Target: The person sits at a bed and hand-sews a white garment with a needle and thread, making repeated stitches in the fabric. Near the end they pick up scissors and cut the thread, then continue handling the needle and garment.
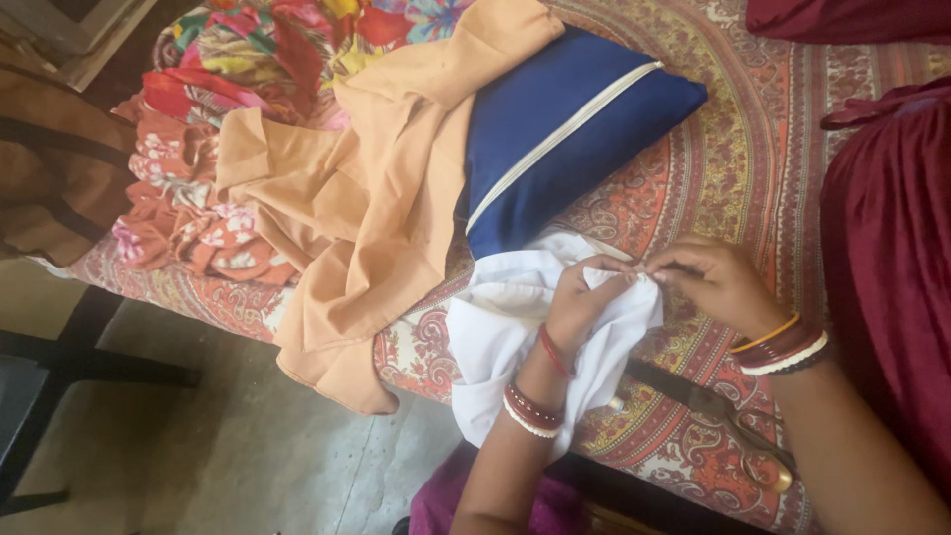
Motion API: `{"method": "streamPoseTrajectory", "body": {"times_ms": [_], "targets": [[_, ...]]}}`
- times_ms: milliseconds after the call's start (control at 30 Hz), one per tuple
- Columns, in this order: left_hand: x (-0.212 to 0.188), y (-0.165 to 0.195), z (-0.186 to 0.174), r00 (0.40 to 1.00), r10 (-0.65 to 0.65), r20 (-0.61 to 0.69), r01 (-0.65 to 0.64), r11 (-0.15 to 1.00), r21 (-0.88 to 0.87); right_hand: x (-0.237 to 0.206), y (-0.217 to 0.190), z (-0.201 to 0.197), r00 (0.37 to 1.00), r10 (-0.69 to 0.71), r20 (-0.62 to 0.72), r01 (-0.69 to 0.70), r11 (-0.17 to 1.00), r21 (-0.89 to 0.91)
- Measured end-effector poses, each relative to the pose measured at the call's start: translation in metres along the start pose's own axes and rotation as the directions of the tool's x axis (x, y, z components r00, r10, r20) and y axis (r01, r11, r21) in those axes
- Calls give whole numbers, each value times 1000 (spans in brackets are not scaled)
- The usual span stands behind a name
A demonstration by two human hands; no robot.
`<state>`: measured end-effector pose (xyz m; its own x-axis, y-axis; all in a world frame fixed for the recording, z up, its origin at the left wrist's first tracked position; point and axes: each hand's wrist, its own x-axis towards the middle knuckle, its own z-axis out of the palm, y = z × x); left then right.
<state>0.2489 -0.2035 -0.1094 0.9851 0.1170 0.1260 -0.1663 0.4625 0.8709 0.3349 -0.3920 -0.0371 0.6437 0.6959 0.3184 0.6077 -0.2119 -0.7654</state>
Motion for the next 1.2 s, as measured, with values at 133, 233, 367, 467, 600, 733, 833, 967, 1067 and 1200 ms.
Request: {"method": "streamPoseTrajectory", "body": {"times_ms": [133, 233, 367, 467, 600, 733, 833, 967, 1067, 1200], "targets": [[-1, -3, 0, 999, 46, -5, -45, 998, 54, -1, -4, 1, 998, -50, -28, 47, 994, -95], [-1, -2, 0, 994, 109, -19, -103, 976, 193, 0, -6, 3, 994, -102, -42, 94, 984, -151], [-3, 0, 2, 975, 221, 8, -212, 927, 310, -1, -7, 3, 992, -117, -45, 109, 982, -152], [-2, 1, 4, 940, 340, 40, -328, 858, 395, -1, -8, 3, 990, -130, -47, 121, 979, -162], [-4, 5, 4, 965, 257, 44, -254, 893, 371, -1, -9, 3, 992, -116, -45, 106, 979, -174], [-5, 8, 7, 983, 182, 24, -180, 928, 325, -1, -8, 3, 995, -90, -49, 82, 986, -142], [-6, 10, 10, 979, 203, 28, -200, 913, 355, -2, -7, 4, 996, -70, -51, 63, 990, -129], [-6, 11, 9, 982, 186, 19, -181, 920, 348, -2, -3, 3, 999, -26, -33, 23, 995, -97], [-5, 10, 8, 982, 186, 22, -182, 924, 336, -1, 0, 2, 999, 42, -7, -42, 998, -51], [-5, 10, 7, 981, 194, 26, -189, 910, 368, -1, 3, 2, 998, -69, -9, 67, 989, -132]]}}
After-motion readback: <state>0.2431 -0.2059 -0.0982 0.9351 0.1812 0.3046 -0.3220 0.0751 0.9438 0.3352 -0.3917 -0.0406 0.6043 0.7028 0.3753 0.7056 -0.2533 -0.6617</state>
